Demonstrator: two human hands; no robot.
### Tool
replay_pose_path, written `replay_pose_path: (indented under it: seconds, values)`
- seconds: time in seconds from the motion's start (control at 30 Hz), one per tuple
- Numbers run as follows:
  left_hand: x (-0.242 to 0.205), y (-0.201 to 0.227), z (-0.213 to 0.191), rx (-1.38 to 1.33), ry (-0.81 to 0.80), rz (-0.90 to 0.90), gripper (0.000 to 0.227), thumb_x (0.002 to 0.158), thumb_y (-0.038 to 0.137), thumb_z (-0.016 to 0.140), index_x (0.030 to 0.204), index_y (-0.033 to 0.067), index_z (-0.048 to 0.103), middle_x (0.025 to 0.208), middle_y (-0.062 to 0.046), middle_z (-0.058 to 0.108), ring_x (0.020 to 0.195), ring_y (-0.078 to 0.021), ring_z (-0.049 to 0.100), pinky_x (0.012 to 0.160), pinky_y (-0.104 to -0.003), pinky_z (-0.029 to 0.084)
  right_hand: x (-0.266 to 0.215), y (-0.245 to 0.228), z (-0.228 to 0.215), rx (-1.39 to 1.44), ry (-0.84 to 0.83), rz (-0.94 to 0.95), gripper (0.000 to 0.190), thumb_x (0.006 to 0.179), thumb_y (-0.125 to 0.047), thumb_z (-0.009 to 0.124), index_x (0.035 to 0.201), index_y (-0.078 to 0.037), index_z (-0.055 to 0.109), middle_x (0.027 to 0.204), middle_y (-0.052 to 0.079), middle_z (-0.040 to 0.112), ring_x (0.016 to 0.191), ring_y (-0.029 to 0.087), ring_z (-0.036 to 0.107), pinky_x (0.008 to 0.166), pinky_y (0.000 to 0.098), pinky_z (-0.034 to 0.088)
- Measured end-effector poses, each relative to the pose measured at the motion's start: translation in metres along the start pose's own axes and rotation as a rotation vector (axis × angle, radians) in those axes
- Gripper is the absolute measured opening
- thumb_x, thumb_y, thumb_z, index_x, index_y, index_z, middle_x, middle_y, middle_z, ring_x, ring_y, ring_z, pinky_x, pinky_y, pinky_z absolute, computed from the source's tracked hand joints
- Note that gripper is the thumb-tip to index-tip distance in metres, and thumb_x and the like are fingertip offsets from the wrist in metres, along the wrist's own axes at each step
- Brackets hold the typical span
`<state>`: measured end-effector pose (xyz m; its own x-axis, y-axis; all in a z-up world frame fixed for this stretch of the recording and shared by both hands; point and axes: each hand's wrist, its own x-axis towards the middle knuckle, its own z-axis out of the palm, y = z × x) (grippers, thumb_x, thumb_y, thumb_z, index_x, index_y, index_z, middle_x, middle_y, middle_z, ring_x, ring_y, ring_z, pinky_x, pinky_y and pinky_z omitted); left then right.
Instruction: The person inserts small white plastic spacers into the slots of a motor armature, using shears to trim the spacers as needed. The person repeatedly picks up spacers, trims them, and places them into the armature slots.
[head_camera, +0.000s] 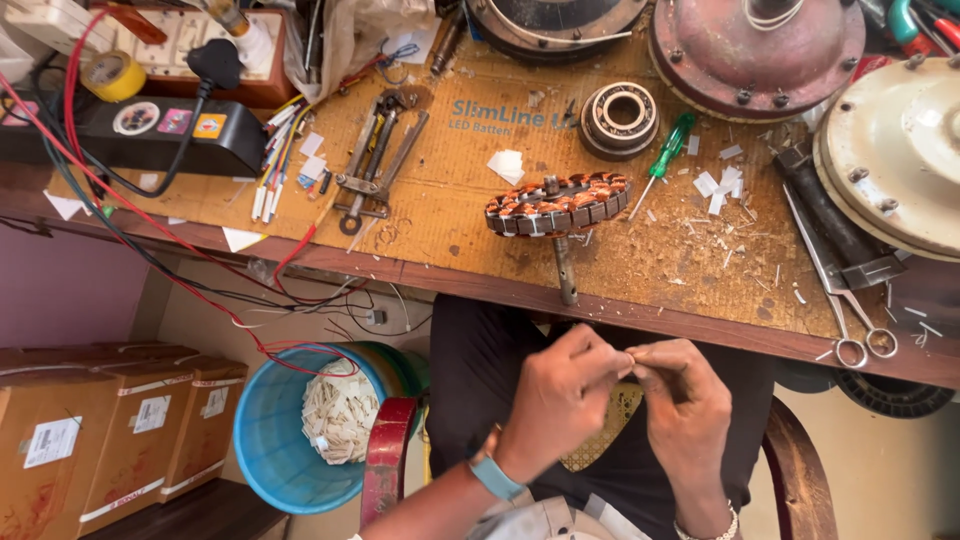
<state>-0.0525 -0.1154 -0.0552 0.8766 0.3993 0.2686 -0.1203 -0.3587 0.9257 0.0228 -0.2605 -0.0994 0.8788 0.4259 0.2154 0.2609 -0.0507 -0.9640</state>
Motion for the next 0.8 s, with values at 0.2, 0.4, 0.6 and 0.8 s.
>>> replay_pose_path:
  seconds: [0.2,0.4,0.6,0.8]
  values:
    - [-0.015,0.001,0.024,-0.191,0.152,-0.169,0.006,0.090,-0.003,0.076,0.093,0.0007,0.073,0.084,-0.009,0.067,0.067,-0.0159,0.065,0.056,-0.027,0.048,-0.016,0.006,0.015,-0.108,0.131,-0.059,0.015,0.095,0.013,0.062,0.101,-0.001,0.060,0.090,0.005,0.060,0.076,0.008,0.061,0.064,0.0216,0.051]
    - [-0.005,0.005,0.016,-0.302,0.080,-0.253,0.012,0.094,-0.002,0.068,0.105,0.0024,0.070,0.095,-0.010,0.075,0.084,-0.0117,0.074,0.071,-0.025,0.058,0.012,-0.026,0.000,-0.318,-0.015,-0.232,0.018,0.084,0.010,0.072,0.096,-0.001,0.066,0.089,0.008,0.068,0.081,0.014,0.070,0.068,0.0256,0.056]
    - [0.003,-0.008,0.001,-0.352,-0.065,-0.244,0.013,0.088,-0.008,0.068,0.096,-0.0013,0.075,0.109,-0.010,0.072,0.076,-0.0104,0.070,0.061,-0.023,0.058,0.019,-0.033,-0.048,-0.462,0.010,-0.145,0.027,0.075,-0.005,0.086,0.096,-0.002,0.070,0.086,0.009,0.071,0.072,0.018,0.068,0.065,0.0293,0.054]
    - [-0.001,-0.010,0.001,-0.266,-0.046,-0.134,0.008,0.092,-0.005,0.074,0.098,-0.0003,0.075,0.086,-0.004,0.069,0.067,-0.0055,0.056,0.057,-0.020,0.040,0.044,-0.043,-0.145,-0.877,0.222,-0.134,0.015,0.104,-0.013,0.079,0.108,-0.002,0.071,0.107,0.013,0.071,0.096,0.027,0.071,0.088,0.0352,0.056]
